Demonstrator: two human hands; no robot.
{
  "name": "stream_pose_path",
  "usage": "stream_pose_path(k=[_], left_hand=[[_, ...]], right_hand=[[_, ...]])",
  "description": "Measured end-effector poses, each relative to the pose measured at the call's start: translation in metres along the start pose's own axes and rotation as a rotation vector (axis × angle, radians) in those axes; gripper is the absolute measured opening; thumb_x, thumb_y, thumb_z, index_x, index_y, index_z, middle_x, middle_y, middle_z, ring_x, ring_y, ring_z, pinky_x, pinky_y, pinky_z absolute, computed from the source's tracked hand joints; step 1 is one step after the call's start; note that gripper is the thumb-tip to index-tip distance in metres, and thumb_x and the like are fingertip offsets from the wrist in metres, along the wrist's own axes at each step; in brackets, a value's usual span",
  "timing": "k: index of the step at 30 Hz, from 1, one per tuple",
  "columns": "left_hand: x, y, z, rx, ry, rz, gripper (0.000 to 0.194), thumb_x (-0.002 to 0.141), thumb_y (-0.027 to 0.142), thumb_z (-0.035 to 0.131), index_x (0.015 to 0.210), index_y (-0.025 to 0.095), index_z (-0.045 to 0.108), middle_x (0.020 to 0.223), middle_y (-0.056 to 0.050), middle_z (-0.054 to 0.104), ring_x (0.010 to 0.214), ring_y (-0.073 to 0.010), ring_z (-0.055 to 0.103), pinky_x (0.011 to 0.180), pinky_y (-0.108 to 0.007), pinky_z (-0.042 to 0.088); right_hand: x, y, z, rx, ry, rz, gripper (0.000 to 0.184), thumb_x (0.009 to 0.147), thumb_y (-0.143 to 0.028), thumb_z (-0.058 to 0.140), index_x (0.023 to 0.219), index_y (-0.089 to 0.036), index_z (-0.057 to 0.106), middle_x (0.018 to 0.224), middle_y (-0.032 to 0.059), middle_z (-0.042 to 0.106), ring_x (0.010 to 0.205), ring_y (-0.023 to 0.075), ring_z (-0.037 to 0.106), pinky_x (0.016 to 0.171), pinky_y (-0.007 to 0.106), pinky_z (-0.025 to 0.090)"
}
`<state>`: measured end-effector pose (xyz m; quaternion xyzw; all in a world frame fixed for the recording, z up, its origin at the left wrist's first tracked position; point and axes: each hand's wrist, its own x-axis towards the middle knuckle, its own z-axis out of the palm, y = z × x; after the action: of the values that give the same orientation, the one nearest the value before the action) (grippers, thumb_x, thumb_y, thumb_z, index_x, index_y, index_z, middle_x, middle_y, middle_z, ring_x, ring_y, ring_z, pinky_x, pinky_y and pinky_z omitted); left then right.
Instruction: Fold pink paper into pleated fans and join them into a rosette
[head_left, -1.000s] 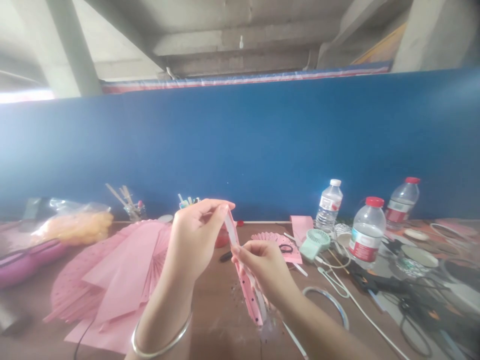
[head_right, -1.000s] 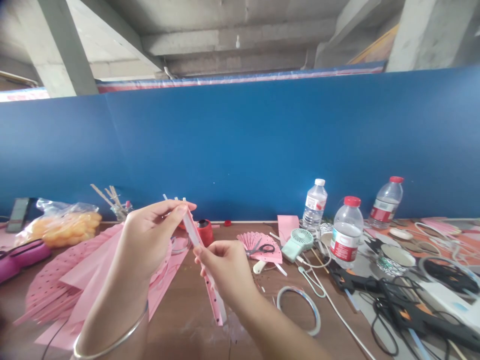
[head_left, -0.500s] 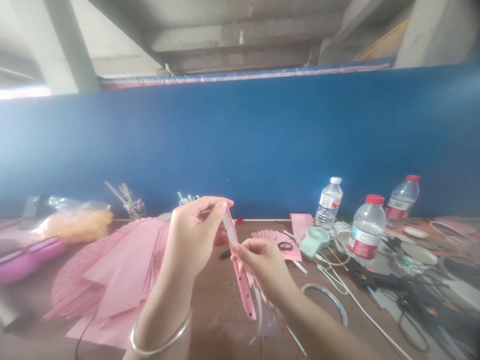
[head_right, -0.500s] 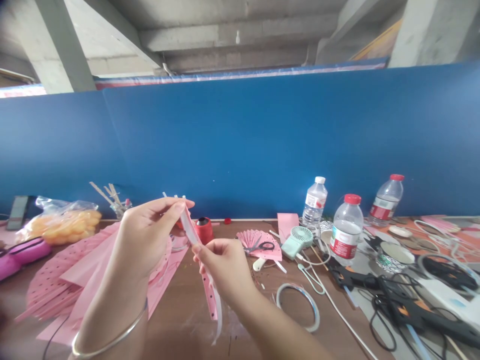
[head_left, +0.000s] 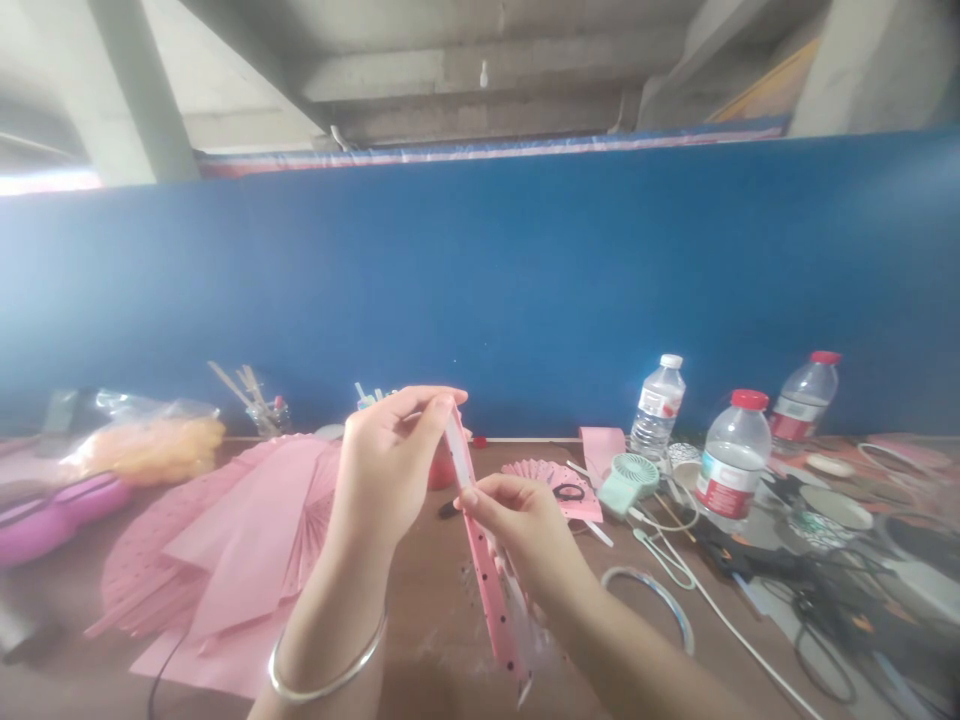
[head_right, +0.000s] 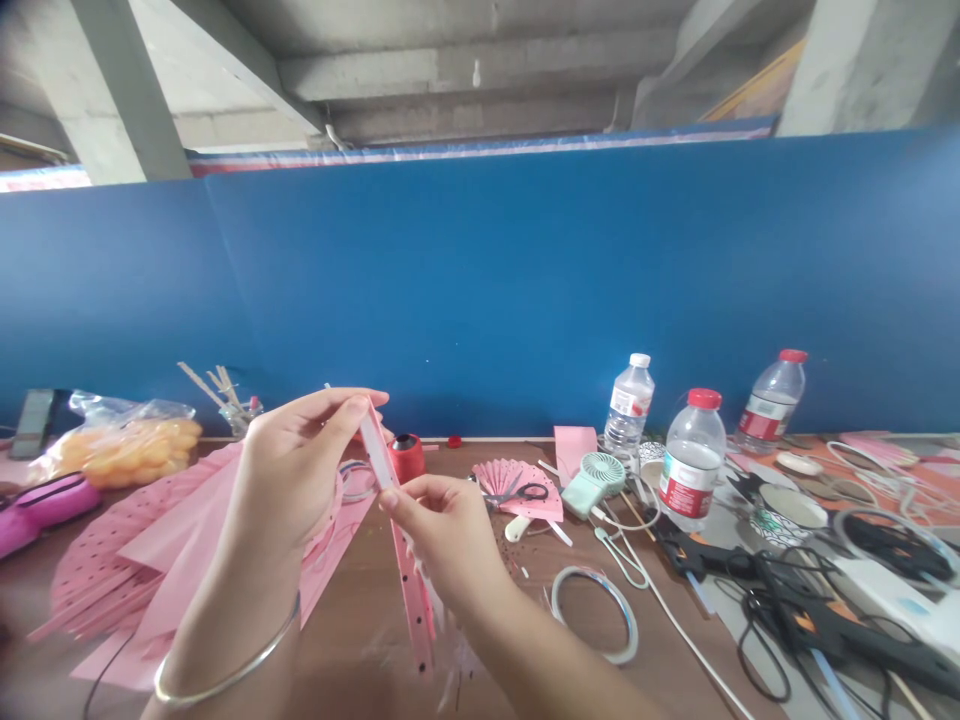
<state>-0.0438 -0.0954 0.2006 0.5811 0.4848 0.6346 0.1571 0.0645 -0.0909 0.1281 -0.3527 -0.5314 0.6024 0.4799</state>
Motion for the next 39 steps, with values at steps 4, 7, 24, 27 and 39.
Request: stream_pose_path(k=[4,7,24,27,39], left_hand=[[0.001,-0.009,0.001,0.015,-0.133,0.035,0.032,0.08,0.041,0.048,0.097,0.018,0.062,0.078,-0.005,0.066,0.065,-0.0146,0.063,0.052,-0.021,0.051],[0.003,-0.016,0.0,-0.06,-0.363,-0.041,0.049,0.081,0.053,0.038,0.11,0.017,0.055,0.085,-0.01,0.065,0.07,-0.0166,0.063,0.052,-0.022,0.05],[0.007,-0.027,0.0,0.162,-0.288,-0.033,0.019,0.074,0.031,0.054,0.082,0.018,0.066,0.071,-0.004,0.069,0.052,-0.0141,0.059,0.044,-0.024,0.045],[0.006,-0.026,0.0,0.273,-0.207,0.062,0.02,0.075,0.033,0.052,0.077,0.019,0.066,0.069,-0.003,0.068,0.054,-0.0154,0.06,0.047,-0.025,0.044],[-0.002,-0.021,0.008,0.504,-0.117,0.189,0.017,0.08,0.03,0.046,0.081,0.021,0.061,0.062,0.002,0.063,0.047,-0.0106,0.052,0.048,-0.023,0.04]], right_hand=[[0.001,0.004,0.0,0.04,0.063,-0.063,0.029,0.068,-0.043,0.062,0.062,-0.015,0.061,0.047,-0.0066,0.036,0.041,0.004,0.025,0.038,0.019,0.019],[0.001,0.004,0.001,0.068,0.084,-0.07,0.029,0.068,-0.043,0.062,0.062,-0.015,0.061,0.048,-0.0059,0.036,0.043,0.0054,0.027,0.039,0.019,0.019],[0.007,0.004,-0.002,0.225,0.099,-0.011,0.024,0.065,-0.032,0.066,0.074,-0.02,0.047,0.051,-0.0085,0.042,0.042,0.0044,0.032,0.038,0.016,0.018],[0.007,0.003,-0.003,0.228,0.061,0.005,0.024,0.066,-0.032,0.065,0.069,-0.019,0.045,0.053,-0.0072,0.044,0.041,0.0038,0.029,0.037,0.017,0.014],[0.007,-0.002,-0.011,-0.019,0.015,-0.036,0.029,0.073,-0.04,0.058,0.062,-0.014,0.064,0.066,0.0026,0.06,0.045,0.0046,0.028,0.043,0.021,0.017]])
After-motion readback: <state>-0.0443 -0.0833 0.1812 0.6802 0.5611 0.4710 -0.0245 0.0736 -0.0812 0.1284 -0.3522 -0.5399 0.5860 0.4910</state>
